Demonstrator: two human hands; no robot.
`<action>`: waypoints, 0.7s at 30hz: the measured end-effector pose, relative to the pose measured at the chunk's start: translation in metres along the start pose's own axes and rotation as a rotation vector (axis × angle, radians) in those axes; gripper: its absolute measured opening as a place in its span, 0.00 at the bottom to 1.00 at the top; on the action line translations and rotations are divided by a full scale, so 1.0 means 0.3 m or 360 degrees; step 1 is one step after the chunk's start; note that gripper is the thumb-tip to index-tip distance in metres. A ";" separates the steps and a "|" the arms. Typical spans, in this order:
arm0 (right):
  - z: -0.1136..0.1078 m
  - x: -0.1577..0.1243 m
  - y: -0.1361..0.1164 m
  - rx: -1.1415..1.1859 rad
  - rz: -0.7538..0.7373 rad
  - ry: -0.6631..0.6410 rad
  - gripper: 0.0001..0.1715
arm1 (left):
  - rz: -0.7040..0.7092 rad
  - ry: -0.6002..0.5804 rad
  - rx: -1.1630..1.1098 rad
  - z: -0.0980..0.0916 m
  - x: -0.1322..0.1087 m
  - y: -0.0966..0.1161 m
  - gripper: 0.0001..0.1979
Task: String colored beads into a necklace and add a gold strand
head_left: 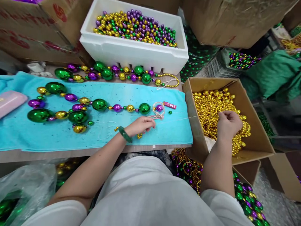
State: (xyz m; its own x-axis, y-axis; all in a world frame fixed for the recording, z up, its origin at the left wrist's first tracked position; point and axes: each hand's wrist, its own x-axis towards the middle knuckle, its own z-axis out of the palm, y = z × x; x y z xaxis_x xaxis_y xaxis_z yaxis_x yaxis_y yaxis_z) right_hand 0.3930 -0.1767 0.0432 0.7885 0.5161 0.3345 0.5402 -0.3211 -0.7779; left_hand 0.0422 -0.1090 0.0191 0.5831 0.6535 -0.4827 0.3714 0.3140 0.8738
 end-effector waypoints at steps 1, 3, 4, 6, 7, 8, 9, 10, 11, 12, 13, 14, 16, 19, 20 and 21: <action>-0.011 0.009 0.007 -0.0117 -0.0002 0.0051 0.03 | -0.0019 0.0014 -0.0008 -0.008 0.004 -0.015 0.10; -0.038 0.029 0.016 -0.0422 0.0034 0.0083 0.04 | -0.0065 0.0026 -0.0047 -0.019 0.007 -0.042 0.11; -0.051 0.036 0.016 -0.0598 0.0073 0.0037 0.04 | -0.0085 0.0030 -0.0071 -0.022 0.006 -0.052 0.11; -0.066 0.038 -0.001 -0.0899 0.0131 -0.0125 0.05 | -0.0111 0.0053 -0.0087 -0.022 0.003 -0.063 0.11; -0.064 0.026 -0.018 -0.1001 0.0109 -0.0188 0.06 | -0.0113 0.0069 -0.0074 -0.018 0.003 -0.065 0.11; -0.055 0.003 -0.041 -0.1040 0.0049 -0.0229 0.08 | -0.0109 0.0082 -0.0053 -0.012 0.004 -0.065 0.11; -0.036 -0.032 -0.068 -0.1037 -0.0073 -0.0237 0.10 | -0.0098 0.0091 -0.0030 -0.004 0.007 -0.063 0.11; -0.010 -0.077 -0.097 -0.0975 -0.0215 -0.0268 0.13 | -0.0085 0.0098 -0.0007 0.005 0.011 -0.060 0.11; 0.024 -0.133 -0.127 -0.0851 -0.0336 -0.0367 0.14 | -0.0069 0.0101 0.0011 0.014 0.015 -0.056 0.10; 0.063 -0.195 -0.155 -0.0658 -0.0459 -0.0551 0.14 | -0.0050 0.0105 0.0021 0.024 0.019 -0.051 0.10; 0.104 -0.259 -0.180 -0.0403 -0.0582 -0.0835 0.15 | -0.0026 0.0104 0.0027 0.032 0.022 -0.045 0.10; 0.144 -0.323 -0.201 -0.0137 -0.0676 -0.1187 0.17 | 0.0001 0.0099 0.0034 0.039 0.022 -0.040 0.10; 0.213 -0.428 -0.227 0.0189 -0.0767 -0.1698 0.20 | 0.0053 0.0087 0.0050 0.047 0.018 -0.031 0.09; 0.262 -0.493 -0.236 0.0158 -0.0671 -0.1866 0.10 | 0.0103 0.0066 0.0060 0.042 0.004 -0.029 0.10; 0.264 -0.489 -0.233 0.0133 -0.0635 -0.1850 0.07 | 0.0114 0.0048 0.0059 0.037 -0.001 -0.032 0.11; 0.260 -0.474 -0.229 0.0131 -0.0606 -0.1824 0.07 | 0.0129 0.0012 0.0065 0.029 -0.005 -0.037 0.12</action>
State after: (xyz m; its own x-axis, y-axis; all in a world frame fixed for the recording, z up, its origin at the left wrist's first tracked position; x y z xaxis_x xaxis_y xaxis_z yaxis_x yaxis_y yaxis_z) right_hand 0.2207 -0.1660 0.0074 -0.1576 0.9840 -0.0837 0.6276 0.0343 -0.7778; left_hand 0.0436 -0.1196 0.0097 0.6070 0.6809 -0.4097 0.3522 0.2316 0.9068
